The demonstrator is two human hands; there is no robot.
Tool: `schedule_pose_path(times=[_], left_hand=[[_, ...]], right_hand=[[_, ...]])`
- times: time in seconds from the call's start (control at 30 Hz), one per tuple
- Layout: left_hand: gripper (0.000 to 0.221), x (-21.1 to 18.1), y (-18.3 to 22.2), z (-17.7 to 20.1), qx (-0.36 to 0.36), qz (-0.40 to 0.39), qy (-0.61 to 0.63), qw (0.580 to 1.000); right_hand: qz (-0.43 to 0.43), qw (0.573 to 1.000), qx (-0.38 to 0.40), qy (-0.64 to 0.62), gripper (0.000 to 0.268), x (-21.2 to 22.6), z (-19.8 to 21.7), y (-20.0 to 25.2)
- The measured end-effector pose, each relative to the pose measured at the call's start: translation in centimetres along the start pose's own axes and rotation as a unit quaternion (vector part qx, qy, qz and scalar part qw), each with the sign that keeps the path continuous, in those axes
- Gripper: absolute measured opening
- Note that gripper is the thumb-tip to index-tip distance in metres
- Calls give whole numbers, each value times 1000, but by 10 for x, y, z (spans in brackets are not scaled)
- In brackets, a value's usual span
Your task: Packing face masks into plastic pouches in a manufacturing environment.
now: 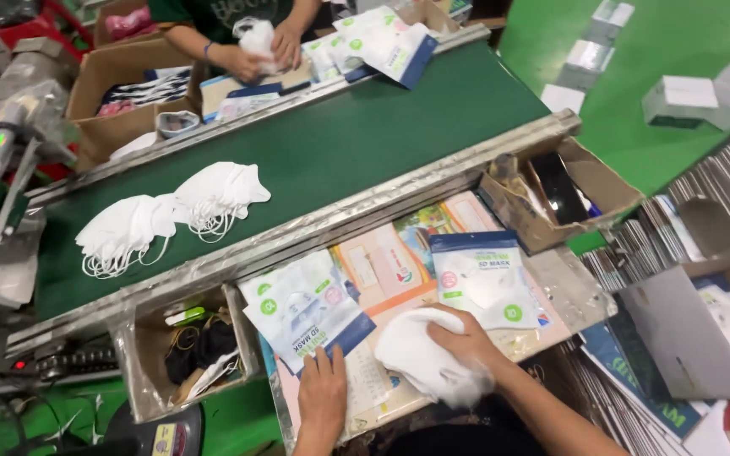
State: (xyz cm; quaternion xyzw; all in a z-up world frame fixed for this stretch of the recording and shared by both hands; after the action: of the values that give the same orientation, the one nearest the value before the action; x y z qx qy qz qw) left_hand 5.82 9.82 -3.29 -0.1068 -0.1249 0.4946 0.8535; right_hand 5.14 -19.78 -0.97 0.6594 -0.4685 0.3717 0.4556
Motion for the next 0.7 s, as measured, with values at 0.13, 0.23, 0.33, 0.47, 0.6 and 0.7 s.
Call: schedule_pose_path(times=[0.13,0.23,0.33,0.47,0.6,0.7], left_hand=[[25,10,-16,-2,36,28,53,998],[16,11,-26,-3,-64,2,109,992],[11,-5,-38,5,-87,65,135,985],[17,-48,-56,62,-202,0,235,951],[19,-59,-71,112,-265,27,258,929],[13,-66,-67,116,-281,-36,236,930]], right_hand=[[91,989,-42,109,36,5,-14,-4],[45,995,-63,63,38,15,-31,4],[-27,993,-43,-105,50,21,-50,6],[-121,973,22,-197,49,-5,-42,3],[-87,995,-18,50,35,16,-21,9],[177,914,-91,355,35,26,-15,13]])
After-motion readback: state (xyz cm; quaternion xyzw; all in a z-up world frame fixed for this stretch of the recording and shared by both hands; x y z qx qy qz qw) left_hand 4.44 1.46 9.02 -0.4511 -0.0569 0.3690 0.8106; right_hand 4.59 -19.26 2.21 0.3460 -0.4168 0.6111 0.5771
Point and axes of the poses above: each hand's wrist, its own y-axis away from the middle knuckle, its own z-axis out of the back of the hand, x = y × z, the point moved 1 cm from there along -y, towards the middle knuckle, and after that the axes turned 3 degrees about -z, right-handed, at the moved point
